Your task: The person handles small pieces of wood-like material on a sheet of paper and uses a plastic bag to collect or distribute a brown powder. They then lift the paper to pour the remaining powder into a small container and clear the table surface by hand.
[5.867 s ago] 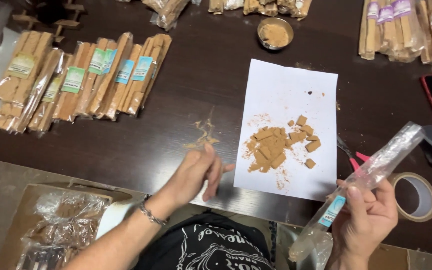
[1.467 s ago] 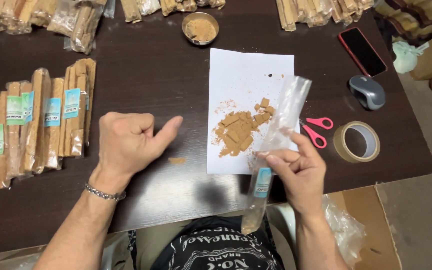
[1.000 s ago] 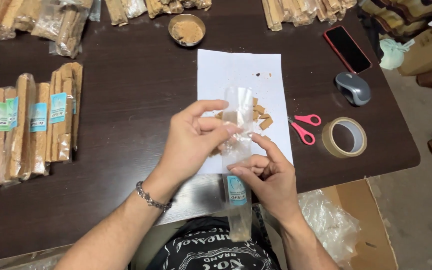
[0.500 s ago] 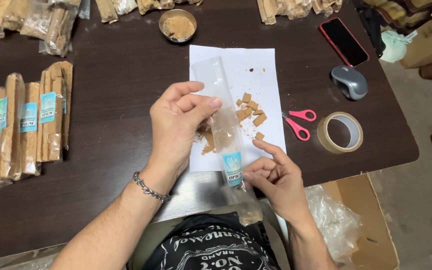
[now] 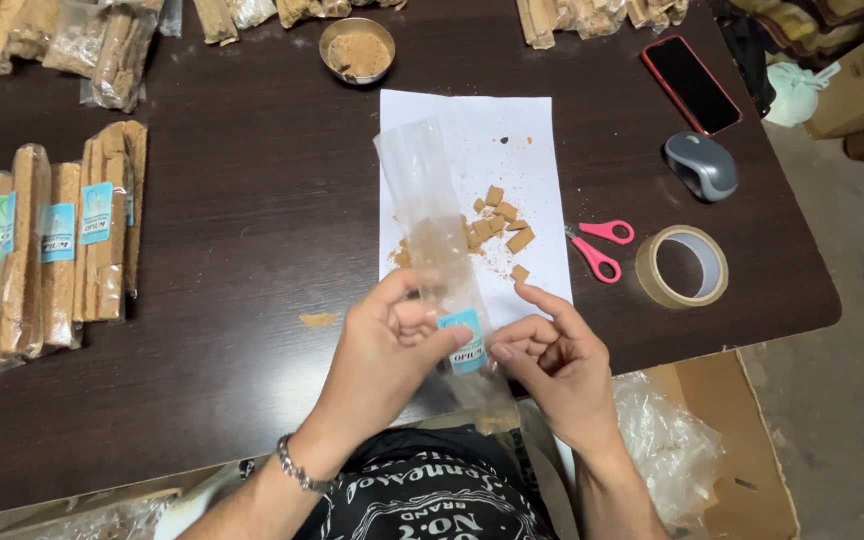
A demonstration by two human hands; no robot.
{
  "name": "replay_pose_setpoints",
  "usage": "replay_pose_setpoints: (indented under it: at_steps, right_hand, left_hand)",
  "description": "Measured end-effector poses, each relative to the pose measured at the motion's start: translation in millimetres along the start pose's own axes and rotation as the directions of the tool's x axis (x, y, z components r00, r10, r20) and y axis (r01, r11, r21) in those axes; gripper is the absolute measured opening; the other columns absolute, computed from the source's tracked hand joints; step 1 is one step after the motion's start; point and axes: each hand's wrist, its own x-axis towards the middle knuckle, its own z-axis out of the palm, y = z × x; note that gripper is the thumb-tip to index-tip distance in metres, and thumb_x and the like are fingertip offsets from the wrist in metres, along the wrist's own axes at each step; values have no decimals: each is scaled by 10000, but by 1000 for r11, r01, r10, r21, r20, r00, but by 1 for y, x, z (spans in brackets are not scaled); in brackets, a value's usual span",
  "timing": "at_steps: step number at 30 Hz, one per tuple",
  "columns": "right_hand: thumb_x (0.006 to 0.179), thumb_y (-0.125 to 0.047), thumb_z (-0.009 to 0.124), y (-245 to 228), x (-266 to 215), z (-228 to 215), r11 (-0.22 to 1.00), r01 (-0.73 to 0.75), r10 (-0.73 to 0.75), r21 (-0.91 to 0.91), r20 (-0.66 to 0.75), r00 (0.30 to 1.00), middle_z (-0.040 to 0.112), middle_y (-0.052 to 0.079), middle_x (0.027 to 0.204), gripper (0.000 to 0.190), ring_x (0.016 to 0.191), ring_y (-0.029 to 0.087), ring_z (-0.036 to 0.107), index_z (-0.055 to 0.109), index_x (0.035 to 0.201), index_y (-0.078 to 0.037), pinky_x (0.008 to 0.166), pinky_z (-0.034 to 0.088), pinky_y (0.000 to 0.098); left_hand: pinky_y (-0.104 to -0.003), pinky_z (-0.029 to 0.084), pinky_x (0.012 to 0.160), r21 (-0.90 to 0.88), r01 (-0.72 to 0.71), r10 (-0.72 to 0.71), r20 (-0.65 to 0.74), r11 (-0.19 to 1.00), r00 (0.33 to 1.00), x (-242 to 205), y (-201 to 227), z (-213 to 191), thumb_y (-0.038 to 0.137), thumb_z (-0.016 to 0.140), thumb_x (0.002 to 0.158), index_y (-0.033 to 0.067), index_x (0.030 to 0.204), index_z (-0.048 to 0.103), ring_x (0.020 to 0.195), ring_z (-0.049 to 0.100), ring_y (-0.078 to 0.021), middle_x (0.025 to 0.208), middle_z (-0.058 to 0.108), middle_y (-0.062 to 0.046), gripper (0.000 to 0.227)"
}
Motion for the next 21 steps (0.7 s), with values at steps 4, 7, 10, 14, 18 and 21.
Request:
replay_pose_setpoints:
  at_steps: [4,7,10,14,18,21]
  right_hand:
    - [901,127,635,-7,5,0,999,48,-48,-12,44,998,746,239,1060,592,912,244,756,466,1462,39,773,650,308]
    - [881,208,593,-17,11,-3,993,115,-114,-8,25,993,654,271,1259,621,1066,283,706,458,1460,29,832,669,338]
    - [880,76,695,-41,20,-9,931,293,-314,-218,-70,947,504,242,1470,633,1071,307,699,424,1451,50,806,664,308]
    - [864,91,751,-76,27,-34,737,494,-513,-461,95,853,490,312,1540,744,756,166,651,380,1508,67,759,600,216]
    - [868,52,766,-115,34,-31,671,475,-385,-570,279,880,649,293,1344,618,672,110,613,482,1418,49,728,590,207]
    - [844,-8,818,-114,36,-34,565,498,-430,-657,281,858,647,222,1082,470,749,184,667,631,1263,94,716,608,235]
  left_hand:
    - [-210,402,414,40,35,-37,59,999,998,-16,7,2,-11,789,870,70,1249,648,478,549,-82,717,771,-33,412]
    - [-218,391,456,266,23,-54,110,964,992,-23,4,7,85,834,860,133,1234,655,448,512,-62,636,745,21,417]
    - [-254,516,627,378,-60,19,111,924,994,-23,-8,10,130,835,830,181,1236,652,535,539,-95,683,739,37,448]
    - [-306,543,653,501,-290,189,243,816,951,-24,-15,10,159,794,865,183,1278,594,570,648,-148,701,713,53,460]
    - [-360,540,627,536,-401,257,324,743,910,-25,-16,11,150,757,886,150,1289,582,608,699,-194,744,713,52,439]
    - [-384,544,594,557,-417,251,350,718,902,-25,-14,11,151,729,906,137,1307,574,580,699,-200,781,759,44,430]
